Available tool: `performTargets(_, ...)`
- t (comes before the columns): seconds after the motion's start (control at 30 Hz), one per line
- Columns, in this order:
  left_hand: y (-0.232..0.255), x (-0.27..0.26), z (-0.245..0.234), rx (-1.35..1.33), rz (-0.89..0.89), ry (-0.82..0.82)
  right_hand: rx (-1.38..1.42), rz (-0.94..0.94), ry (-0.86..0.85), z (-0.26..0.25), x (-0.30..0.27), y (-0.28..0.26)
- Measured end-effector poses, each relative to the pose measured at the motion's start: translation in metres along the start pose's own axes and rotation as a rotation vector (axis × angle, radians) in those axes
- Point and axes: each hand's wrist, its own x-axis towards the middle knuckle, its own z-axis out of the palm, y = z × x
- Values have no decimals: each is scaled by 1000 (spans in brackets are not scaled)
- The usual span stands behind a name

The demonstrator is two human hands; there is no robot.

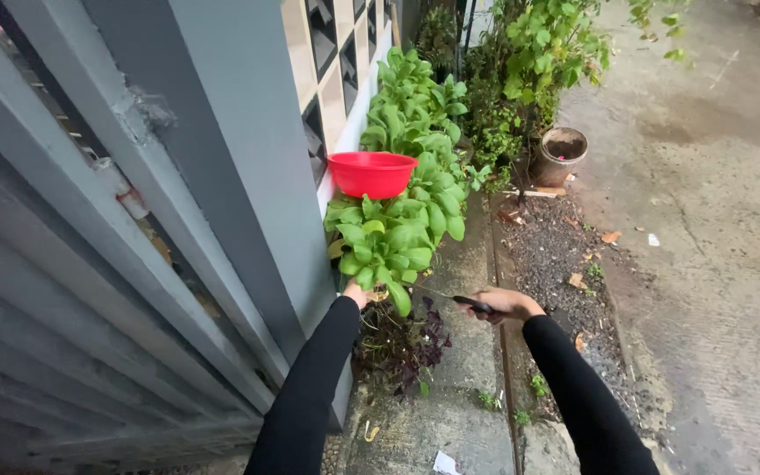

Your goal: Harvesting leafy green vegetables using scissors and a red bowl

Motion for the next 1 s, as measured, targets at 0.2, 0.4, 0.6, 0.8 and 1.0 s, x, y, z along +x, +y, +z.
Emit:
performTargets(0.2,30,-49,17,132,29,20,-104,43,-10,11,-7,-53)
performTargets(0.4,52,-141,-41,269,47,38,-349,20,30,-16,69,-38)
performTargets(0.6,26,-191,-99,403,59,58,-517,55,104,-18,94,-61)
performTargets(0.8,12,-200,-112,537,78,76,-585,132,116,1,72,-95)
performTargets(1.0,4,-195,-111,662,95,102,-537,153,81,26,17,-139)
